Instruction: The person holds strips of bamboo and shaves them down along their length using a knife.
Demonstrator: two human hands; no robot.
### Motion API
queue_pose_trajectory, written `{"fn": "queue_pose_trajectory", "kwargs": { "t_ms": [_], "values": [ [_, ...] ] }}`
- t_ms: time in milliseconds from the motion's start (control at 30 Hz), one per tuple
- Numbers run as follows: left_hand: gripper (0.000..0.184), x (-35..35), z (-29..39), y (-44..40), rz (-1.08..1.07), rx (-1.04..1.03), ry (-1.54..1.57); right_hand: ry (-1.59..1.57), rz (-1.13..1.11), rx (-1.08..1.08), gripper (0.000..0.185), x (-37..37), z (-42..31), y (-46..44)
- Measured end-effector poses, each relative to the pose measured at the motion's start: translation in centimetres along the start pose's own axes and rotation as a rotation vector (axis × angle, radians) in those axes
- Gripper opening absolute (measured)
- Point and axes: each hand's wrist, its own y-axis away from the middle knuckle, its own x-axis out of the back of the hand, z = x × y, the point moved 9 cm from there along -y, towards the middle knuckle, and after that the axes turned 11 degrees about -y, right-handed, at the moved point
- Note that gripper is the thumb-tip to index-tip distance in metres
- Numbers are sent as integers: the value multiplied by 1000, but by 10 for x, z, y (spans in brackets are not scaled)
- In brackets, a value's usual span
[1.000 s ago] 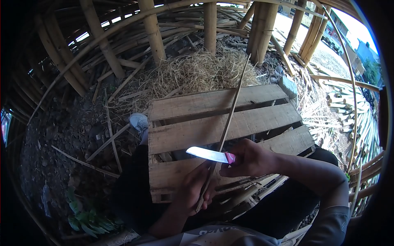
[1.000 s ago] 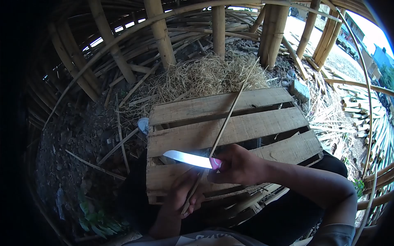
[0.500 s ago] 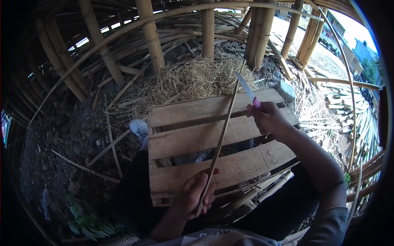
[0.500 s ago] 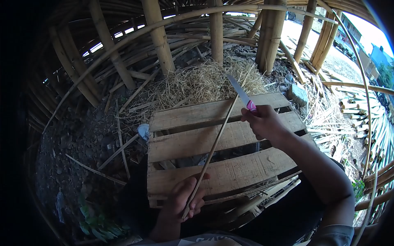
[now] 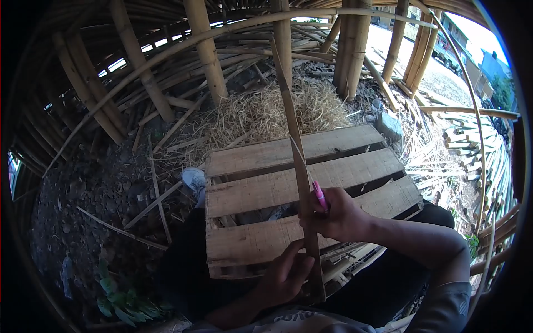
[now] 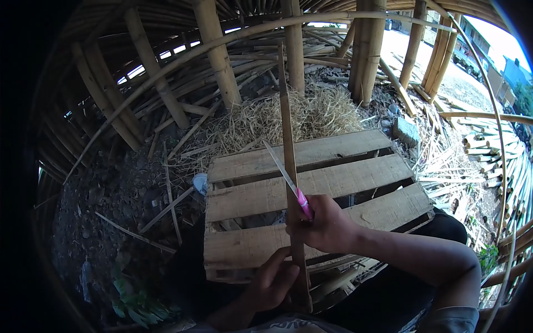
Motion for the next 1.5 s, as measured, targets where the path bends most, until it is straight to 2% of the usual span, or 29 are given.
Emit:
{"fn": "queue_pose_trajectory", "kwargs": {
  "t_ms": [33, 67, 100, 133, 167, 200, 267, 300, 333, 400, 467, 533, 567, 633, 667, 733, 800, 900, 967, 1067, 1200, 1267, 1333, 1400, 1467, 1500],
  "values": [
    [38, 1, 6, 2, -25, -19, -14, 12, -22, 96, 29, 1, -5, 1],
    [38, 3, 11, 5, -50, -37, -29, 10, -25, 103, 29, 5, -1, 0],
    [38, 10, 16, 8, -46, -37, -36, 26, -5, 132, 24, 12, -1, -3],
    [37, 23, 20, 12, 27, -30, -105, 42, 14, 163, 19, 19, -4, -4],
    [36, 35, 24, 16, 100, -22, -176, 168, 27, 186, 25, 26, -9, -6],
    [36, 41, 23, 16, 105, -20, -187, 161, 26, 196, 25, 31, -17, -8],
    [36, 74, 40, 18, 391, -248, -411, 355, -34, 77, 24, 38, -18, -10],
    [36, 85, 43, 21, 465, -259, -461, 366, -97, 176, 19, 41, -17, -11],
    [36, 93, 45, 19, 466, -261, -467, 364, -95, 182, 19, 46, -14, -13],
    [37, 98, 78, 30, 628, -568, -904, 649, -195, 427, 17, 37, -24, -7],
    [42, 107, 76, 34, 625, -572, -905, 690, -255, 434, 19, 36, -21, -5],
    [48, 118, 85, 41, 847, -429, -1218, 731, -322, 437, 22, 34, -18, -4],
    [48, 121, 85, 42, 848, -425, -1218, 731, -355, 424, 23, 34, -18, -4],
    [54, 139, 76, 41, 887, -207, -1350, 733, -392, 411, 24, 35, -15, -4],
    [54, 147, 72, 45, 891, -206, -1347, 753, -412, 425, 25, 35, -12, -5],
    [57, 165, 48, 45, 740, -79, -1160, 775, -434, 438, 25, 35, -10, -5],
    [58, 166, 51, 55, 747, -39, -1214, 778, -452, 447, 25, 33, -10, -4],
    [50, 172, 45, 61, 708, 58, -1242, 786, -441, 457, 25, 39, -8, -7],
    [38, 177, 17, 54, 517, 138, -955, 796, -431, 456, 25, 44, -7, -10],
    [28, 179, 26, 55, 559, 95, -1032, 794, -404, 466, 24, 53, -10, -13],
    [28, 188, 19, 64, 507, 109, -960, 802, -352, 530, 21, 57, -20, -13],
    [26, 187, 14, 66, 439, 127, -1064, 809, -318, 577, 20, 57, -27, -13],
    [26, 186, 13, 68, 462, 153, -1056, 818, -284, 625, 19, 62, -32, -14],
    [25, 184, 12, 68, 476, 176, -1049, 668, -132, 602, 21, 85, -38, -19],
    [22, 184, 23, 70, 590, 97, -1039, 691, -103, 557, 18, 92, -60, -9],
    [22, 183, 25, 70, 589, 94, -1036, 731, 16, 517, 17, 103, -68, -6]
  ]
}}
